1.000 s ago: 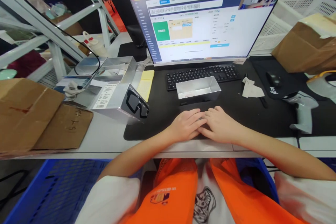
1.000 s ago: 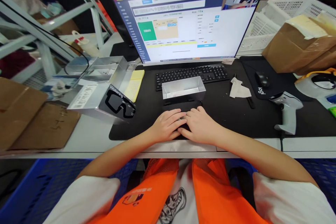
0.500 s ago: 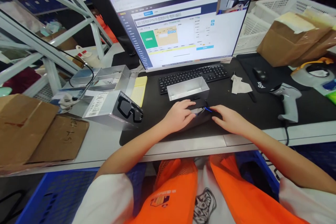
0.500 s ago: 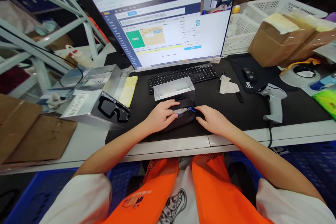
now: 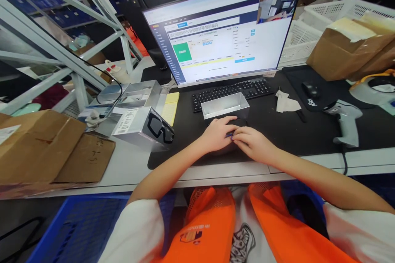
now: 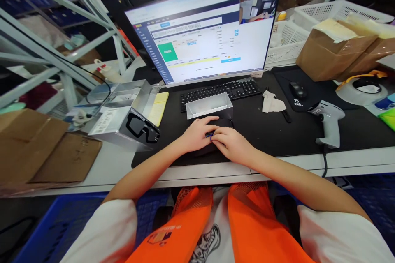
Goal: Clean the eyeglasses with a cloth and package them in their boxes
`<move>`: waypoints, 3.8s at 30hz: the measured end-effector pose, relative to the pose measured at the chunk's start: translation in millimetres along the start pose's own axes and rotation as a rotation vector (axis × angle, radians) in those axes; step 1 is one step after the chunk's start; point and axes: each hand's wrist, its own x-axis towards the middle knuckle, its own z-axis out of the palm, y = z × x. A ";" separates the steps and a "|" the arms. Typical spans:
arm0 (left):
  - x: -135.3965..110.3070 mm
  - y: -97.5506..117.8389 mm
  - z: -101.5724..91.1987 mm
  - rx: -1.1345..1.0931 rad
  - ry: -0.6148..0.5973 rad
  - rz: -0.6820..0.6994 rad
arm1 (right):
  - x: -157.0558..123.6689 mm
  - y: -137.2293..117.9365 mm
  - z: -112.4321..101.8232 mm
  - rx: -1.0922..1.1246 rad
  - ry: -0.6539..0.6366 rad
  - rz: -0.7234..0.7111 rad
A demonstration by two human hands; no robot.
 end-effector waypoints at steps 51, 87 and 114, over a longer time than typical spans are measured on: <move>-34.1 -29.1 -19.2 -0.300 -0.034 -0.134 | 15.3 28.8 -5.8 -0.199 -0.260 0.055; 0.9 21.3 18.8 0.233 -0.085 -0.046 | 43.2 3.9 -32.6 0.023 -0.378 0.358; -37.6 -23.1 -1.9 -1.093 0.679 -0.603 | -8.8 31.4 -31.6 -0.078 0.205 0.216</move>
